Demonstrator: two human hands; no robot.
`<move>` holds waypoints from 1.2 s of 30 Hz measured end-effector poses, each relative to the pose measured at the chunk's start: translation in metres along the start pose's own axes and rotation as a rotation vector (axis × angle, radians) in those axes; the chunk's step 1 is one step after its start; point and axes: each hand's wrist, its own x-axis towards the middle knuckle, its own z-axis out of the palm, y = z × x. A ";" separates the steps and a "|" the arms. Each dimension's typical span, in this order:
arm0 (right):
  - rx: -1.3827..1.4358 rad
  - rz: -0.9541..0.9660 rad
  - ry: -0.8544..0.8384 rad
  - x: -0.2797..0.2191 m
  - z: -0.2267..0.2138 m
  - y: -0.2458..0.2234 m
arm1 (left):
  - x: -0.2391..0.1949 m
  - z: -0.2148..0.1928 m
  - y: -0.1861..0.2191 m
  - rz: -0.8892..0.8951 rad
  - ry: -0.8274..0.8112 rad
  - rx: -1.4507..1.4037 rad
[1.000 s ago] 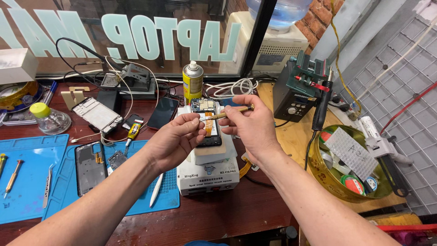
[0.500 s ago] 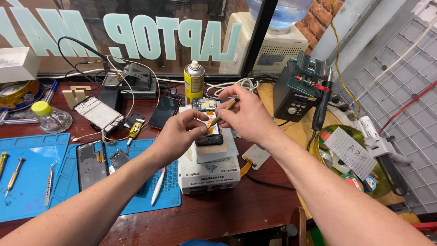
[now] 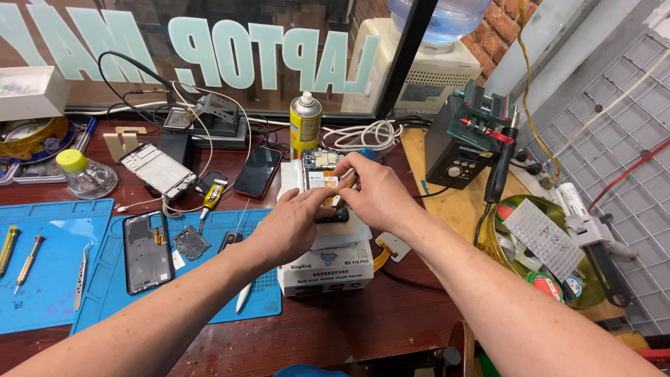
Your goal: The person uses a screwdriver to remove screws from a disassembled smartphone and then places the screen assembly onto the phone body. The person handles the phone components and tools on a cluttered workbench.
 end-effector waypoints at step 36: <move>-0.363 0.049 -0.050 -0.006 -0.012 -0.028 | -0.005 0.017 -0.016 -0.931 0.171 -0.635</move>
